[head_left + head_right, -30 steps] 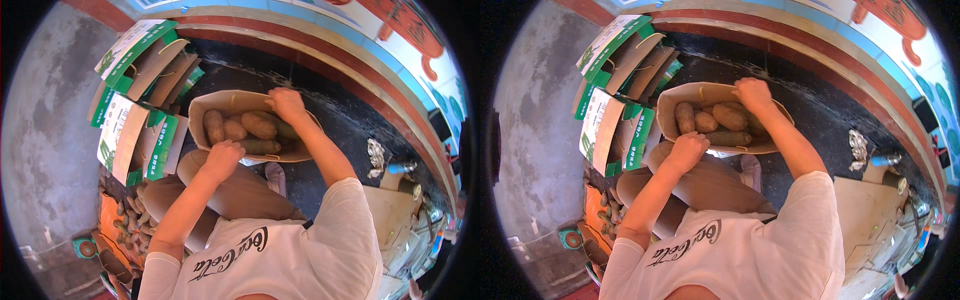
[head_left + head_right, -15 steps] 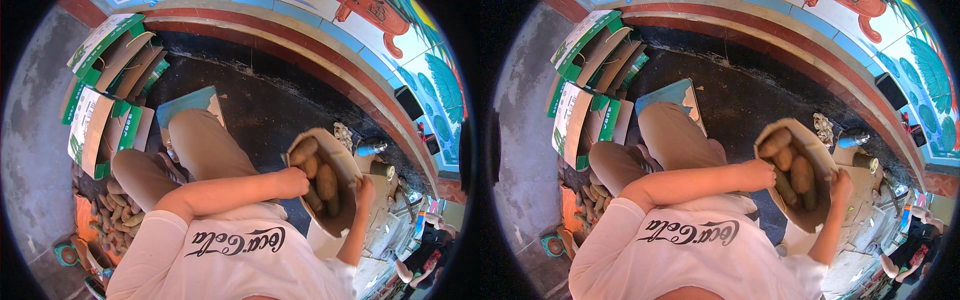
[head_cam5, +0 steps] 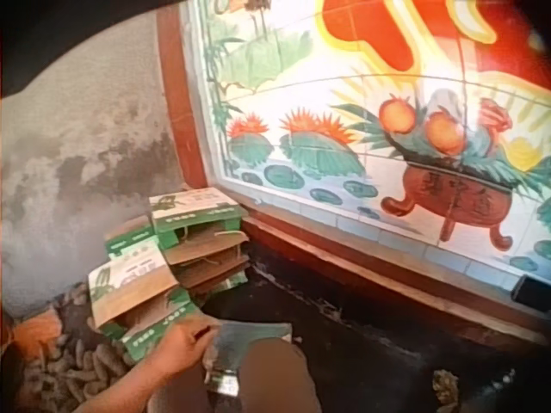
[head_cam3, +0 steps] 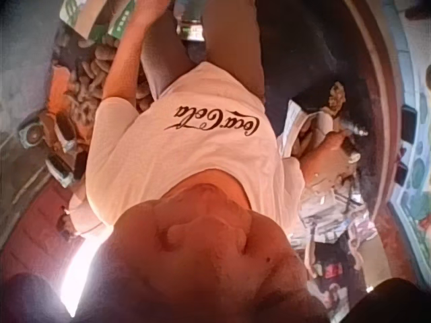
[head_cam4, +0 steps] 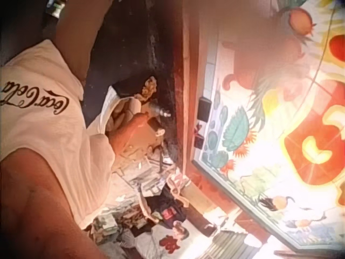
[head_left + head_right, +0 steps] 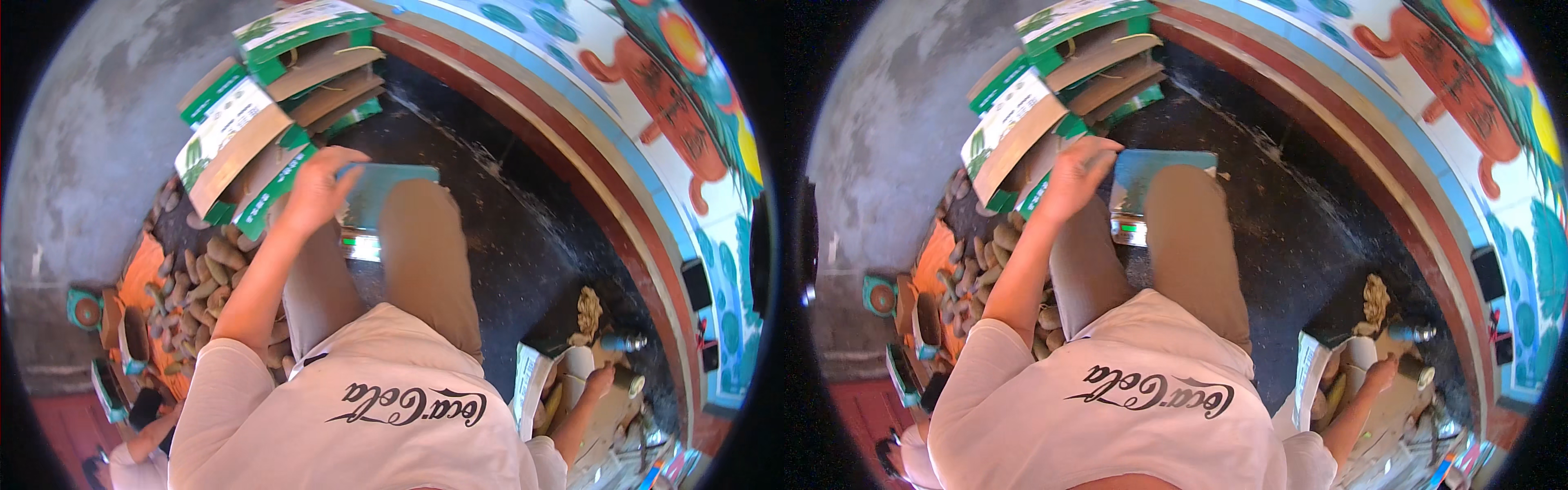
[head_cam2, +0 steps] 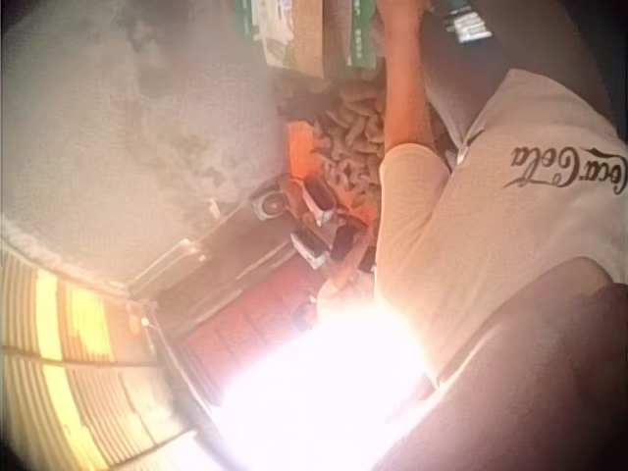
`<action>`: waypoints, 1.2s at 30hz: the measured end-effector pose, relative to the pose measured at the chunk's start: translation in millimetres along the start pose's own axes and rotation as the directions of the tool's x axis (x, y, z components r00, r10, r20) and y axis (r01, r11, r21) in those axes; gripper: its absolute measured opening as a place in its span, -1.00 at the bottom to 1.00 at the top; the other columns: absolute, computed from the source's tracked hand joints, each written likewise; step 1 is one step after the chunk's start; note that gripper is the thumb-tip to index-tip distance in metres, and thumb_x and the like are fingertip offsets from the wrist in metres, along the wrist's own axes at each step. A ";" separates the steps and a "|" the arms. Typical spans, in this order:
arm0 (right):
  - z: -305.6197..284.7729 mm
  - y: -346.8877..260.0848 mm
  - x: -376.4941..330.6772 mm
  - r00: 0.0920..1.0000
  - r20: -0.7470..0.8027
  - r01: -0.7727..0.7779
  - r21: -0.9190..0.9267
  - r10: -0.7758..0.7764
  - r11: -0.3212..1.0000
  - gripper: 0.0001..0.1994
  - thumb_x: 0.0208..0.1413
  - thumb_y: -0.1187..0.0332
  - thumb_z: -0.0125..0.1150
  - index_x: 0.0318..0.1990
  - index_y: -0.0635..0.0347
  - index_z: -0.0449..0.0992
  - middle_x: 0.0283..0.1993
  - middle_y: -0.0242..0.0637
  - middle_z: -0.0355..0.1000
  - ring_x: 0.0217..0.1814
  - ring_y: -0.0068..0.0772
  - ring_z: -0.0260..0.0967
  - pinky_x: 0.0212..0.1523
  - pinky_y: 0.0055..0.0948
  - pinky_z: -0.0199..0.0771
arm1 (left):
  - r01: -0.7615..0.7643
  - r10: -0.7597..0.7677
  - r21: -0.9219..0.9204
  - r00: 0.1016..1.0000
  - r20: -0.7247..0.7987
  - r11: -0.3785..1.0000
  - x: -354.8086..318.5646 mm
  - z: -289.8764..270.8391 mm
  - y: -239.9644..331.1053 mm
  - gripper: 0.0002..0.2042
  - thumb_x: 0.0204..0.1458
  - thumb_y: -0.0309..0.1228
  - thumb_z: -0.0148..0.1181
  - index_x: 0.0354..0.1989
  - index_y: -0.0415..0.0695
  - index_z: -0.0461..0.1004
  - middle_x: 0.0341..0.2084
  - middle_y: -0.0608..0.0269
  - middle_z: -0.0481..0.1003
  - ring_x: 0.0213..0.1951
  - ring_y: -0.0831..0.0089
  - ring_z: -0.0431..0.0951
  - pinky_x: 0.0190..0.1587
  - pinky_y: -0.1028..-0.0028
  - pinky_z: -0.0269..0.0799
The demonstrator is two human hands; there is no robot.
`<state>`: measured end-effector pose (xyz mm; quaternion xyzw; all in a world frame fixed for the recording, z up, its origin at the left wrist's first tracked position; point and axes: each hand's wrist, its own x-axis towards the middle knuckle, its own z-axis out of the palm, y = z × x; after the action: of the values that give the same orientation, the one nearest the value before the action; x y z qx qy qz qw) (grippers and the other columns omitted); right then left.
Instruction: The recorder is sorting yams from a pile on the floor into cardboard boxes and weighing them on a scale.
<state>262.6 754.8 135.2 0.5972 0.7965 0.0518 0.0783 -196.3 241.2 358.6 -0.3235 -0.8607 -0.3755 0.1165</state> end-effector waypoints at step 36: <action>-283.3 -466.3 -137.5 0.210 -0.784 0.950 0.304 -0.585 -0.067 -0.91 0.01 0.42 0.08 -0.37 0.22 0.46 -0.38 -0.16 0.41 -0.33 -0.10 0.38 -0.29 -0.30 0.37 | 0.682 -0.505 0.241 0.693 -0.514 0.690 -207.1 -102.3 -171.0 -0.77 -0.14 -0.51 0.13 -0.24 -0.18 0.43 -0.28 0.07 0.44 -0.18 0.10 0.42 -0.12 0.27 0.33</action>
<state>-192.4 494.8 340.0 -0.0611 0.9090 -0.2269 -0.3444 -152.7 -16.8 239.8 0.0989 -0.9330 -0.2602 0.2281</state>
